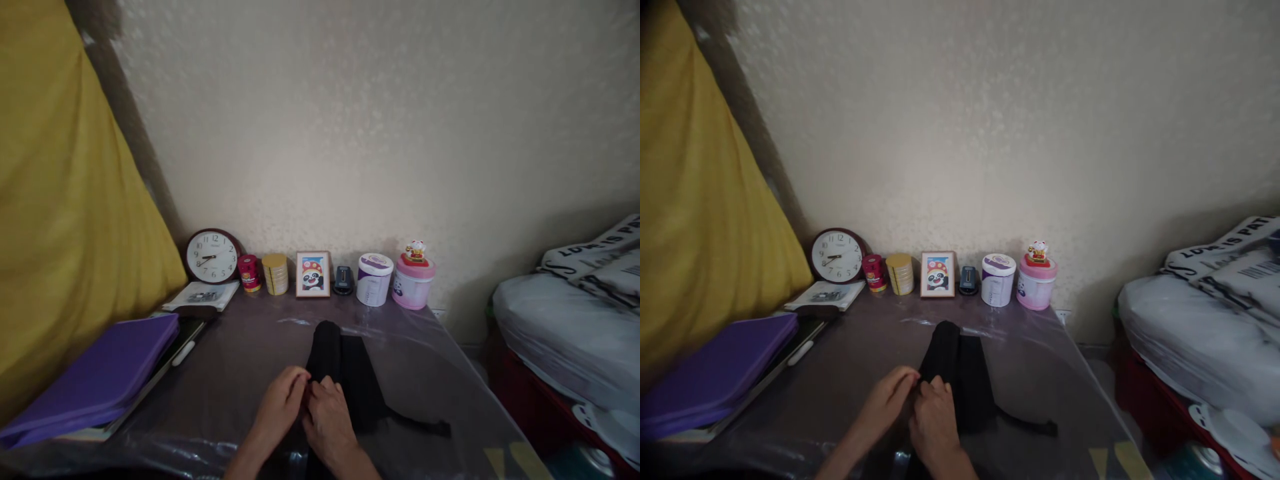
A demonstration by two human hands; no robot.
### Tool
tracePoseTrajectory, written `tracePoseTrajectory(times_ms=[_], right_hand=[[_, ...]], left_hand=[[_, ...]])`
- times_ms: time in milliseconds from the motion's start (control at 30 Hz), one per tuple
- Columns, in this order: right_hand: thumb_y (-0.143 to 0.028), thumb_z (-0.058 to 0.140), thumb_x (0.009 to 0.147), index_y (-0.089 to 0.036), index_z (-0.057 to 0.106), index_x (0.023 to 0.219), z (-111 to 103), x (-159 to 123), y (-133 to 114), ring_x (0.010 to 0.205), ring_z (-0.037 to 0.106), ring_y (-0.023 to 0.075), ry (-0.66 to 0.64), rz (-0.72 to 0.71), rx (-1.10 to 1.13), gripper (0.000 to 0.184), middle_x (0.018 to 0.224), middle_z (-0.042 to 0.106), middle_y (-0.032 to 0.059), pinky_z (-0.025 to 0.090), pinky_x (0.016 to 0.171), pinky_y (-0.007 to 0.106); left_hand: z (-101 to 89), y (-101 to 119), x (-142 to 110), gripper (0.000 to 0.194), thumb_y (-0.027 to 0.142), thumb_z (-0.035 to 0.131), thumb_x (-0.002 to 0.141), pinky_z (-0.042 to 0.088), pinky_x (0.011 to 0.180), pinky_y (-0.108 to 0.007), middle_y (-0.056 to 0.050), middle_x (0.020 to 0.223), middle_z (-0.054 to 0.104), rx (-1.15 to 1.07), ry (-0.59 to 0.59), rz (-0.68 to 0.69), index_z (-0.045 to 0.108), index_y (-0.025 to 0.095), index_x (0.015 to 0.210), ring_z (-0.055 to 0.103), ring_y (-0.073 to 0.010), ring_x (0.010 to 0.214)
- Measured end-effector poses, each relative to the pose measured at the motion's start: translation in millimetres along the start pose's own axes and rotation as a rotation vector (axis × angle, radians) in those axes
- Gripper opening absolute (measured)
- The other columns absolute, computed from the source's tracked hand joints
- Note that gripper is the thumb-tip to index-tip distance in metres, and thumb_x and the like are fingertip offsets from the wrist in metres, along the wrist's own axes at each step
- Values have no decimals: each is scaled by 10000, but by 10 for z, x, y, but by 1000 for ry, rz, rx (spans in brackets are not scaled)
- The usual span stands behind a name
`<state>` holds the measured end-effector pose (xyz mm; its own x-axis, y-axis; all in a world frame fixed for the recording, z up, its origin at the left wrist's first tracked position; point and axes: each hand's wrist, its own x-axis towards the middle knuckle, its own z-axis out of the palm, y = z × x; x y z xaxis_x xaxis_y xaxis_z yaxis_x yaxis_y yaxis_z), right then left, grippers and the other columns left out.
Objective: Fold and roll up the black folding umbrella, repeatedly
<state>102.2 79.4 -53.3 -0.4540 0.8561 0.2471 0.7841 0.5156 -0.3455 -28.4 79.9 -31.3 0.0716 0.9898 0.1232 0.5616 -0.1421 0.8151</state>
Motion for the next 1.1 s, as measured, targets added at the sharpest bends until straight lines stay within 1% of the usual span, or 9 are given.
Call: tracePoseTrajectory(times_ms=[100, 200, 367, 500, 600, 733, 833, 933, 1100], right_hand=[[-194, 522, 778, -255, 594, 1078, 37, -17, 45, 980, 464, 233, 1, -18, 58, 313, 1057, 622, 38, 344, 805, 355], [-200, 516, 796, -262, 618, 1029, 82, -29, 87, 1028, 446, 237, 38, -23, 130, 262, 1072, 625, 32, 337, 808, 349], [-132, 490, 806, -294, 630, 877, 97, -51, 106, 876, 473, 176, 108, -5, 179, 226, 959, 642, -38, 319, 748, 305], [-147, 475, 835, -272, 619, 792, 76, -70, 108, 823, 464, 145, 120, -18, 206, 195, 870, 633, -50, 307, 736, 276], [-170, 477, 843, -262, 628, 779, 74, -70, 112, 822, 463, 144, 111, -7, 197, 188, 823, 625, -32, 304, 737, 271], [-166, 484, 836, -262, 642, 787, 66, -62, 110, 823, 462, 143, 96, -7, 187, 192, 798, 618, -22, 299, 740, 273], [-159, 483, 830, -262, 636, 794, 59, -66, 107, 815, 461, 142, 103, -13, 198, 188, 800, 615, -26, 297, 733, 276], [-150, 477, 819, -244, 620, 765, 66, -74, 112, 810, 460, 146, 113, -17, 185, 179, 798, 609, -22, 299, 720, 280], [-92, 504, 722, -205, 596, 824, 62, -78, 118, 809, 466, 169, 128, -7, 181, 178, 829, 606, 10, 332, 701, 288]], left_hand=[[207, 27, 189, 397, 423, 280, 889, 302, 1018, -312, -26, 1160, 581, -69, -68, 144, 594, 236, 1047, 451, -152, 1153], [376, -52, 380, 417, 454, 276, 889, 287, 1054, -306, 22, 1203, 573, -96, -167, 192, 606, 267, 1062, 350, -135, 1258], [424, -224, 639, 446, 474, 237, 895, 204, 1101, -360, 51, 1320, 468, -60, -236, 235, 586, 294, 1107, 230, -141, 1323], [488, -312, 806, 408, 464, 281, 885, 138, 1115, -377, 60, 1398, 355, -4, -183, 258, 539, 317, 1164, 172, -148, 1342], [561, -397, 927, 428, 442, 290, 879, 122, 1116, -385, 30, 1432, 288, 22, -107, 239, 481, 284, 1229, 155, -152, 1347], [550, -534, 1011, 476, 401, 278, 879, 163, 1110, -357, -33, 1430, 295, 25, -7, 169, 396, 208, 1298, 243, -139, 1320], [469, -577, 909, 475, 386, 316, 861, 187, 1101, -392, -75, 1389, 371, 15, 67, 98, 439, 167, 1264, 309, -175, 1293], [408, -508, 622, 460, 391, 301, 867, 208, 1093, -396, -74, 1379, 387, -25, 131, 53, 459, 170, 1238, 333, -175, 1279], [472, -292, 41, 459, 457, 261, 885, 335, 1037, -331, -35, 1258, 533, -156, 81, 11, 507, 213, 1187, 460, -139, 1186]])
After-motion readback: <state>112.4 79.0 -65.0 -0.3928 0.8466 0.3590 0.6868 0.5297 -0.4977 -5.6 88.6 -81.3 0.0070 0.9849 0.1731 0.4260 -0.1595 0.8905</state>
